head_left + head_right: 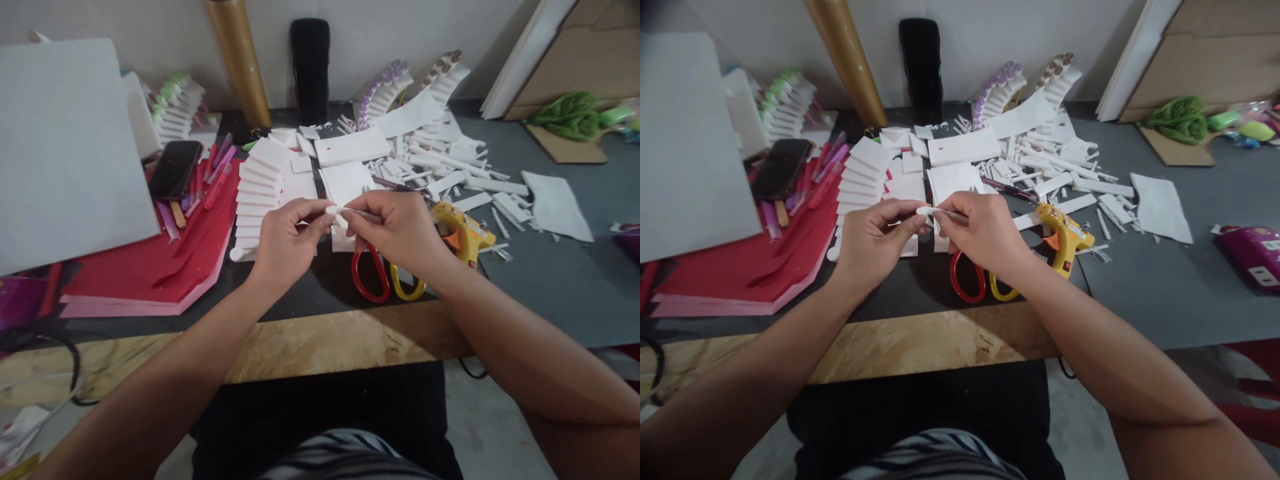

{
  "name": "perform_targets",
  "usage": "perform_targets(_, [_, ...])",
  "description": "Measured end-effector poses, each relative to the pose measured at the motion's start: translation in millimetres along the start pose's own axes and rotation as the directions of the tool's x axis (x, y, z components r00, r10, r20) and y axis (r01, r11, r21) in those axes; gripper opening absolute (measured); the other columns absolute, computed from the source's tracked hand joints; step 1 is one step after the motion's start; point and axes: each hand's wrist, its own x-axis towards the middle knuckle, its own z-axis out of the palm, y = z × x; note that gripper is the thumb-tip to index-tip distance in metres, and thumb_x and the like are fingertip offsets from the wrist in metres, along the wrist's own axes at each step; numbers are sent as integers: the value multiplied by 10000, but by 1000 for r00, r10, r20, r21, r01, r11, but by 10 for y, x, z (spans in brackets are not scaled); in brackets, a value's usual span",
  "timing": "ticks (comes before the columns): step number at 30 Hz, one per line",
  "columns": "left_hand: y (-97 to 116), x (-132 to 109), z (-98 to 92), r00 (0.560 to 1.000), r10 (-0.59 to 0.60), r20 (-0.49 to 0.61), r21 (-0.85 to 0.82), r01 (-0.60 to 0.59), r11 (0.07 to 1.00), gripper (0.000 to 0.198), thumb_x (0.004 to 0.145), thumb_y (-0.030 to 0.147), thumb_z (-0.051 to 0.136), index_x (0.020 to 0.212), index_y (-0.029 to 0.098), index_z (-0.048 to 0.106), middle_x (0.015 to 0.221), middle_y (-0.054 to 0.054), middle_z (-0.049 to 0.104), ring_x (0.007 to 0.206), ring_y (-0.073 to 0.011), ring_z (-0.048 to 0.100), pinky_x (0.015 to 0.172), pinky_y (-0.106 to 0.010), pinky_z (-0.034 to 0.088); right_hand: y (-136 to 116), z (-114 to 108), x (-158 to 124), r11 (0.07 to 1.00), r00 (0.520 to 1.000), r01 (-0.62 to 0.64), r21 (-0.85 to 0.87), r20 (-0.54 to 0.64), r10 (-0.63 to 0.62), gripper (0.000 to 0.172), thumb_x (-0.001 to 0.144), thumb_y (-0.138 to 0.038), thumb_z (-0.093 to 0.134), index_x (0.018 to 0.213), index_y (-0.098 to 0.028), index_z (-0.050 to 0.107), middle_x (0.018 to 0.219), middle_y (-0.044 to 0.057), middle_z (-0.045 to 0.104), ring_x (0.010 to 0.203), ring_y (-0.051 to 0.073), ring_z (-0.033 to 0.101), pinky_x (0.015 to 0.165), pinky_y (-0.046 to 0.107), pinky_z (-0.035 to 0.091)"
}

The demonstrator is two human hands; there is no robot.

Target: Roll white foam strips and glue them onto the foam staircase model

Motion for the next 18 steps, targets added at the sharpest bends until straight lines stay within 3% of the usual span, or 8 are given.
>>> perform_targets(4, [25, -36, 36, 999, 4, -54, 0, -4, 1000, 173, 834, 310, 787, 947, 182, 818, 912, -57, 799, 789, -179, 730, 745, -282, 590, -9, 27, -41, 966, 979, 164, -202, -84, -184, 196, 922, -265, 632, 791, -156, 729, 617, 4, 648, 566, 109, 513, 561, 260, 358])
perform_targets(8, [51, -46, 32, 995, 39, -87, -12, -40, 999, 104, 798, 278, 818, 871, 204, 823, 842, -35, 791, 775, -180, 723, 711, -283, 588, -21, -12, -52, 945, 965, 255, -206, -13, -263, 197, 944, -251, 592, 843, -168, 740, 667, 11, 681, 585, 116, 531, 587, 266, 377])
perform_targets(14, [87, -21, -24, 998, 58, -27, -9, -59, 998, 61, 753, 220, 846, 793, 192, 810, 772, -23, 762, 746, -166, 696, 682, -265, 554, -32, -79, -53, 955, 966, 259, -144, 37, -256, 231, 966, -301, 603, 842, -173, 749, 638, 14, 680, 570, 123, 529, 576, 267, 386])
perform_targets(18, [70, -11, -45, 995, 91, 28, -28, -90, 996, 80, 768, 210, 838, 847, 211, 825, 765, -18, 742, 712, -147, 660, 667, -267, 526, -31, -77, -55, 953, 961, 277, -127, 41, -274, 216, 961, -282, 620, 827, -172, 749, 631, 10, 681, 552, 115, 533, 567, 260, 389])
